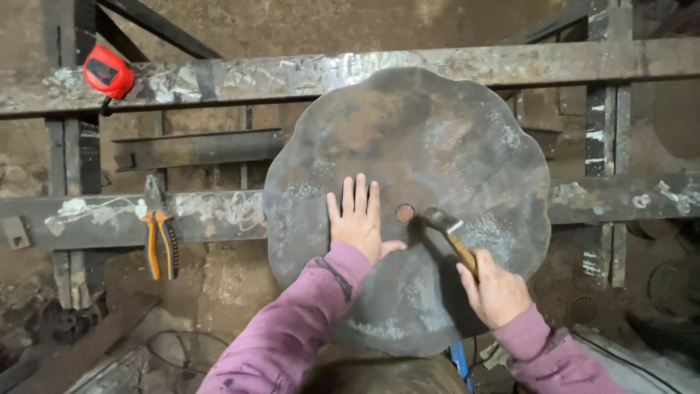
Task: Hammer and straighten a large metal disc with scalloped edges.
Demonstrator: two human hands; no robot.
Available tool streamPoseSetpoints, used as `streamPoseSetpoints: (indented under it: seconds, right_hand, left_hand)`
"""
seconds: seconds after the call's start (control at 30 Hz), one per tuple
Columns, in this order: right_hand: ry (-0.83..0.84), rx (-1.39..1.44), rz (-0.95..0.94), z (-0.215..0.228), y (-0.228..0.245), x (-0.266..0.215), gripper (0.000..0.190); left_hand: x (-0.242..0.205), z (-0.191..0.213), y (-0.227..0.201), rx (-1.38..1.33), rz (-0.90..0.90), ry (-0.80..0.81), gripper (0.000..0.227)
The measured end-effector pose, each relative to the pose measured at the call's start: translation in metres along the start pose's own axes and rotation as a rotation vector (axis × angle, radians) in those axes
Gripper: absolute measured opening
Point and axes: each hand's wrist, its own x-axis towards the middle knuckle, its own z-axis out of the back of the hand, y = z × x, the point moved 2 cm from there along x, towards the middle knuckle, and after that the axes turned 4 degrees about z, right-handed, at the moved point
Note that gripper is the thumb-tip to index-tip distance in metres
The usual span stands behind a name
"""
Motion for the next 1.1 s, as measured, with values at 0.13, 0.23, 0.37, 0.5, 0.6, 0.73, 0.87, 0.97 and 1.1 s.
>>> streamPoseSetpoints:
  seconds: [0.13, 0.23, 0.37, 0.5, 0.6, 0.73, 0.87, 0.97, 1.1]
  right_hand:
    - [-0.021, 0.052, 0.045, -0.018, -0.004, -0.009, 0.032]
    - [0.090, -0.013, 0.022, -0.036, -0.016, 0.005, 0.029]
    - [0.211, -0.092, -0.026, -0.013, 0.003, 0.010, 0.027]
    - [0.107, -0.010, -0.037, 0.004, 0.016, 0.005, 0.030]
    - [0.101, -0.021, -0.045, -0.014, 0.000, 0.005, 0.030]
    - [0.190, -0.119, -0.088, -0.025, -0.011, 0.018, 0.029]
    - [0.173, -0.099, -0.100, -0.016, -0.013, 0.011, 0.030]
    - [0.133, -0.071, -0.094, -0.014, -0.012, 0.002, 0.030]
    - [0.104, -0.081, -0.070, -0.012, -0.010, 0.008, 0.030]
  left_hand:
    - [-0.002, -0.004, -0.003, 0.049, 0.045, 0.120, 0.132]
    - [0.004, 0.000, -0.006, 0.078, 0.057, 0.156, 0.132]
    - [0.008, 0.007, -0.008, 0.086, 0.084, 0.186, 0.133]
    - [0.008, -0.001, -0.009, 0.104, 0.084, 0.207, 0.132]
    - [0.008, -0.002, -0.010, 0.107, 0.080, 0.197, 0.132]
    - [0.015, 0.003, 0.001, 0.058, 0.027, 0.109, 0.131]
    - [-0.011, 0.029, 0.052, -0.074, 0.048, -0.023, 0.118]
    - [-0.046, 0.027, 0.115, -0.042, 0.214, -0.436, 0.122]
    - [-0.054, -0.002, 0.157, -0.338, 0.514, -0.235, 0.115]
